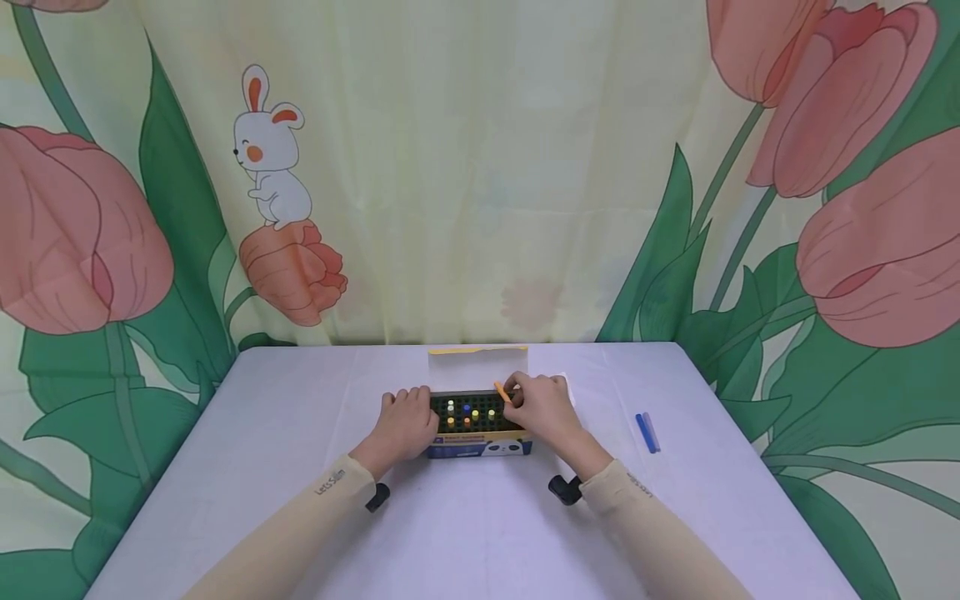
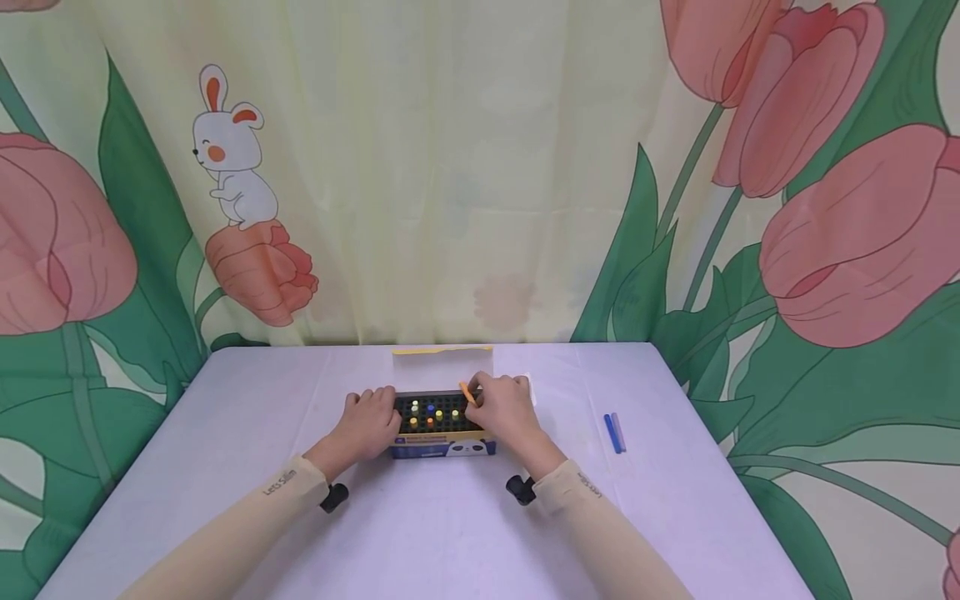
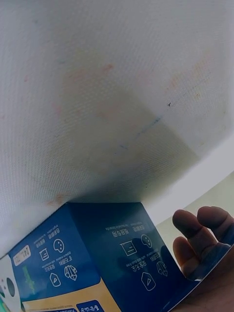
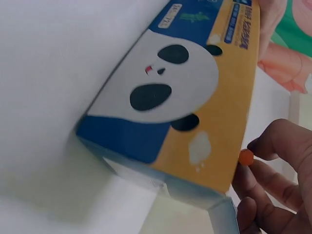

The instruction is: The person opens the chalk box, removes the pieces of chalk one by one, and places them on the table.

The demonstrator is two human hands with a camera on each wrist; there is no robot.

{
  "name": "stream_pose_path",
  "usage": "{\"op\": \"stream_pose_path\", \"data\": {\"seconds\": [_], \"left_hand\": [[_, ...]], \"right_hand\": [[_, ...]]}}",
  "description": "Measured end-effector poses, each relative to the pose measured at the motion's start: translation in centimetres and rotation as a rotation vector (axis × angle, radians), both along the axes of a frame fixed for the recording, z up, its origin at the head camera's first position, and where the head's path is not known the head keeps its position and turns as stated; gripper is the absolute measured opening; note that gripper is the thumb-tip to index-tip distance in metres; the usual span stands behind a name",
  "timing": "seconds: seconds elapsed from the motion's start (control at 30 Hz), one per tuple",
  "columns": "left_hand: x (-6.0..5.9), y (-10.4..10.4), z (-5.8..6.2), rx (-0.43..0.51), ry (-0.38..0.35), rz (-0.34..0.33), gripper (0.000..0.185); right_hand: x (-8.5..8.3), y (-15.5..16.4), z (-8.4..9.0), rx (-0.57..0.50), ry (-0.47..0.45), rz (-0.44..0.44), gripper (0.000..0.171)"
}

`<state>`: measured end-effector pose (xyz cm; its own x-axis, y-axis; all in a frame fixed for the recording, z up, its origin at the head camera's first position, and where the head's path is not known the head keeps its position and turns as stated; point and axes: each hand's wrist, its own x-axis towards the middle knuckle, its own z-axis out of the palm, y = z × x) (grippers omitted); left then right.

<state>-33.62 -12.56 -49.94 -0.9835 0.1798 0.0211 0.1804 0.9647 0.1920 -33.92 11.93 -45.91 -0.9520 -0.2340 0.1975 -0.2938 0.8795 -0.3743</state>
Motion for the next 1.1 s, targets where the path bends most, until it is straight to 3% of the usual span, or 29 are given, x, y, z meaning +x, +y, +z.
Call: {"op": "stream_pose_path", "data": {"seconds": [0.57,0.93,1.1], "left_hand": [[0.1,-0.1,0.2,0.007,0.0,-0.012,0.042],[0.2,0.0,0.1,0.02,-0.012,-0.007,0.043],[0.2,0.0,0.1,0.024,0.001,-0.013,0.042]], "right_hand": [[-0.5,2.1,1.3,-0.005,0.017,-0.079,0.025],[-0.6,4.4,2.0,-0.04,0.117,-0.112,0.021],[-0.7,5.4,2.1,-0.065,0.11,-0.137,0.022]]}}
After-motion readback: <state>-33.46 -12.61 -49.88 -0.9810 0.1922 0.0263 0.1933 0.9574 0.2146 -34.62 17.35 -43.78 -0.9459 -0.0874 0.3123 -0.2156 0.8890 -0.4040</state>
